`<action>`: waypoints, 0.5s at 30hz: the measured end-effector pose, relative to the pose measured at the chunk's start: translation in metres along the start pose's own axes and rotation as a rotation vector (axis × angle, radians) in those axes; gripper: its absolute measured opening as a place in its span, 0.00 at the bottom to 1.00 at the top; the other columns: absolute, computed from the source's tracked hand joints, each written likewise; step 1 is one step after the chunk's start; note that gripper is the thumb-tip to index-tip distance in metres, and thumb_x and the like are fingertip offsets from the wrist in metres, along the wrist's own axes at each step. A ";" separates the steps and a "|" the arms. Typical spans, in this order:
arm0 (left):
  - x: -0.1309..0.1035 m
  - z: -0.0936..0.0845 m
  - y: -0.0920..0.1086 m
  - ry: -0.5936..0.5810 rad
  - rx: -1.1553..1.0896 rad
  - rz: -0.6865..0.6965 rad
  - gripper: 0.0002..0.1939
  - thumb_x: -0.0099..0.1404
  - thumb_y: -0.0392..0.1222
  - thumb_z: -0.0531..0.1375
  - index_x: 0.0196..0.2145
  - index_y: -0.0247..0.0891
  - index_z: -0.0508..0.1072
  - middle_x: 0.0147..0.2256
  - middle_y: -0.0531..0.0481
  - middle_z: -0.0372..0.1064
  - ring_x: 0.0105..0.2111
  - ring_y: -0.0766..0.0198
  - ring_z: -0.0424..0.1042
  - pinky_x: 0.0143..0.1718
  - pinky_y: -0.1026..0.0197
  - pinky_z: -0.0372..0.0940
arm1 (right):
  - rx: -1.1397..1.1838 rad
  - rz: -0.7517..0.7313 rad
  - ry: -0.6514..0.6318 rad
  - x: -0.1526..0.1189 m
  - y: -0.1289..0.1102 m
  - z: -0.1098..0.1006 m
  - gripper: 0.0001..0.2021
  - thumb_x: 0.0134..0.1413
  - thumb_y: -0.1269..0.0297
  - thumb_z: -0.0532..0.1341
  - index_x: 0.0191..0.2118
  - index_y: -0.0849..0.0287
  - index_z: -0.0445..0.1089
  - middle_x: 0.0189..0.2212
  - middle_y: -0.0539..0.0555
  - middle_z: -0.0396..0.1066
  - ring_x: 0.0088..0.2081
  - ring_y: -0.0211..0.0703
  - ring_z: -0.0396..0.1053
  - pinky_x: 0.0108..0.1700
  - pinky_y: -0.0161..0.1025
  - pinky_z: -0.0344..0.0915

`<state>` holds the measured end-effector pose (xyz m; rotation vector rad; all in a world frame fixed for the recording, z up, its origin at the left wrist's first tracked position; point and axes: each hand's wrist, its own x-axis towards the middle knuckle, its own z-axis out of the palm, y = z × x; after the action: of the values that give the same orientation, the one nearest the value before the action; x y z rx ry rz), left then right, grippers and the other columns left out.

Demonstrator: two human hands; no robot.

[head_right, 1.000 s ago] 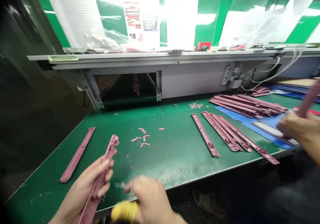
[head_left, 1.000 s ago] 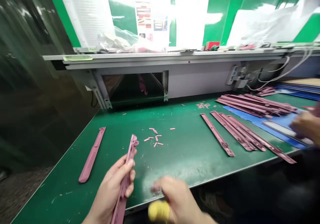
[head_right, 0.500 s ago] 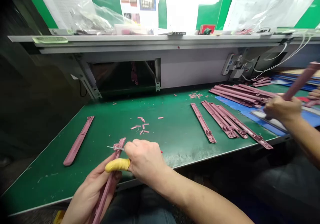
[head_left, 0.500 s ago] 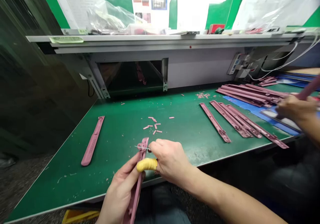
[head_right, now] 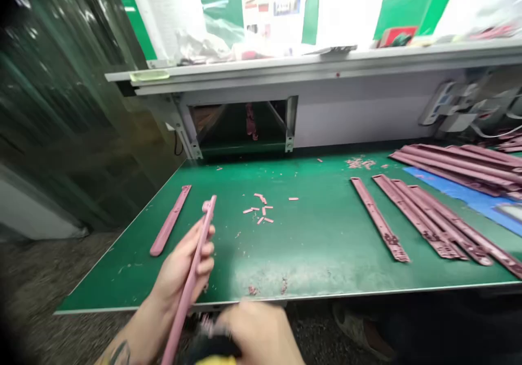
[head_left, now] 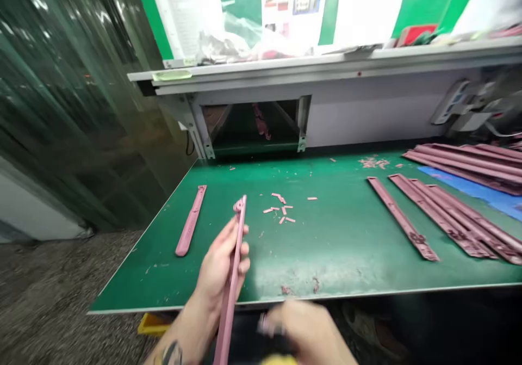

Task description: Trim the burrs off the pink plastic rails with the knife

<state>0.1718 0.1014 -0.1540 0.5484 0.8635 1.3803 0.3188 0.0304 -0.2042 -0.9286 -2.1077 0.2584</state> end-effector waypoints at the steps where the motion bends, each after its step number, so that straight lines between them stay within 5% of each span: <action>1: -0.010 -0.001 -0.007 0.000 0.012 -0.047 0.13 0.62 0.34 0.59 0.46 0.40 0.72 0.33 0.53 0.66 0.17 0.77 0.62 0.10 0.76 0.55 | -0.008 0.067 0.053 0.014 0.008 -0.011 0.36 0.55 0.32 0.41 0.34 0.58 0.73 0.20 0.54 0.68 0.22 0.40 0.64 0.23 0.35 0.56; 6: -0.049 -0.004 -0.031 -0.082 0.027 -0.285 0.22 0.63 0.45 0.61 0.55 0.45 0.66 0.19 0.57 0.62 0.09 0.78 0.56 0.09 0.77 0.50 | -0.108 0.274 0.161 0.056 0.027 -0.046 0.36 0.47 0.28 0.49 0.38 0.59 0.72 0.27 0.53 0.70 0.27 0.41 0.66 0.28 0.34 0.57; 10: -0.057 -0.004 -0.031 -0.104 0.026 -0.341 0.28 0.59 0.48 0.64 0.57 0.47 0.64 0.17 0.57 0.63 0.09 0.77 0.57 0.09 0.77 0.49 | -0.284 0.282 0.122 0.054 0.028 -0.039 0.34 0.51 0.29 0.46 0.31 0.58 0.69 0.23 0.51 0.67 0.23 0.39 0.61 0.24 0.34 0.46; 15: -0.054 -0.001 -0.028 -0.057 0.072 -0.308 0.28 0.58 0.48 0.65 0.55 0.43 0.66 0.16 0.57 0.62 0.09 0.77 0.56 0.09 0.77 0.49 | -0.317 0.172 0.017 0.043 0.020 -0.034 0.27 0.61 0.42 0.47 0.22 0.59 0.63 0.19 0.50 0.62 0.21 0.36 0.52 0.25 0.37 0.37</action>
<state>0.1896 0.0442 -0.1654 0.4846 0.9118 1.0528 0.3370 0.0706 -0.1660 -1.2952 -2.0907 0.0003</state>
